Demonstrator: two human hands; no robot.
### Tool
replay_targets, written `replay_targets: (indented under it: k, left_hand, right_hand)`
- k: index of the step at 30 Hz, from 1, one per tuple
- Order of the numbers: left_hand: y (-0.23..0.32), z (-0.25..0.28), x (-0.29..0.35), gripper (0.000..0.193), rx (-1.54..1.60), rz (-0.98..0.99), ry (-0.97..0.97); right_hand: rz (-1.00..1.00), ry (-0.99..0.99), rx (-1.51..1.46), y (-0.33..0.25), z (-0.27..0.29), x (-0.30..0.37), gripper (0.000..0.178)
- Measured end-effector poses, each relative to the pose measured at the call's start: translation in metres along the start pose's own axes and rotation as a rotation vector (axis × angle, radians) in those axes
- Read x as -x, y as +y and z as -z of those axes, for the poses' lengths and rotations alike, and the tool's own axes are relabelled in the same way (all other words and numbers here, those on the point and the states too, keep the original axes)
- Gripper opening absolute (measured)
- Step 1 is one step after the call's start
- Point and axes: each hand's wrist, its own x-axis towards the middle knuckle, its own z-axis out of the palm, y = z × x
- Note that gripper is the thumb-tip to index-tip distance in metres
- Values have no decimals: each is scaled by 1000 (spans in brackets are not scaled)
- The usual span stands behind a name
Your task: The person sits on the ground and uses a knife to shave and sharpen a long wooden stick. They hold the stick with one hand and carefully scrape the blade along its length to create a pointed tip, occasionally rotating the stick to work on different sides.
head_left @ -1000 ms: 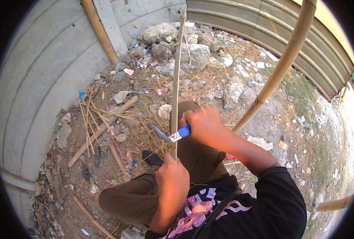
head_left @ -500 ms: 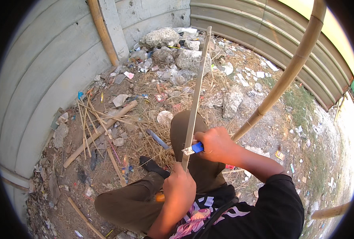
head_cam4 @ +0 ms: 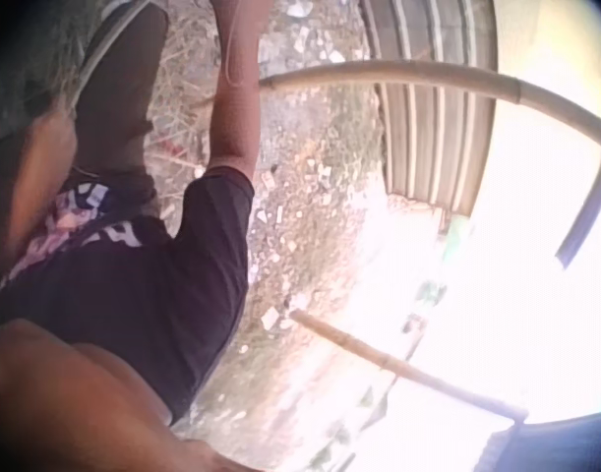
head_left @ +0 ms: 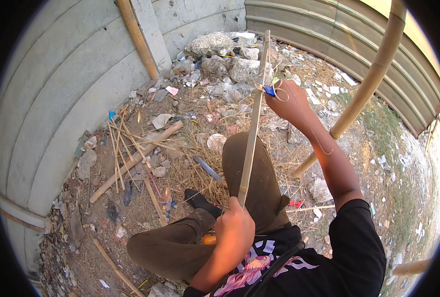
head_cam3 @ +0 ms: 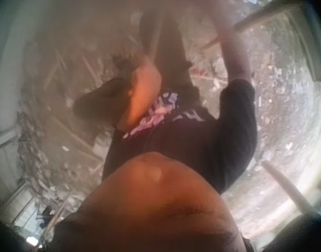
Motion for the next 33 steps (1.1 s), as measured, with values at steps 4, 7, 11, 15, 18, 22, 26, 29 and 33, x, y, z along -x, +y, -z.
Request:
replay_targets:
  k: [4,7,11,15,18,22,26,29,33]
  left_hand:
    - [-1,1,-2,16,5,54,-2]
    - [3,1,-3,14,86,109,-28]
    - [1,7,-4,14,181,157,-55]
    - [-8,6,-3,14,188,108,-59]
    - [-4,5,-6,15,167,62,-74]
    - [-6,8,-12,15,207,90,-70]
    - [-7,10,-11,15,222,93,-34]
    - [-10,11,-10,14,282,110,4]
    - [-11,16,-10,14,345,87,-22]
  right_hand:
    - [-94,-122,-37,1,20,-53,28]
    - [-98,99,-19,24,9,-85,31]
    - [-143,-57,-324,32,-8,-107,29]
    - [-319,-602,-1369,26,-7,-83,36]
    - [-194,-517,-1189,28,-10,-55,38]
    - [-62,-323,-554,12,-35,-14,27]
    - [192,-227,-356,-26,-37,80,21]
    - [319,-195,-377,-61,-26,149,20]
    - [290,-84,-467,-76,-38,195,25]
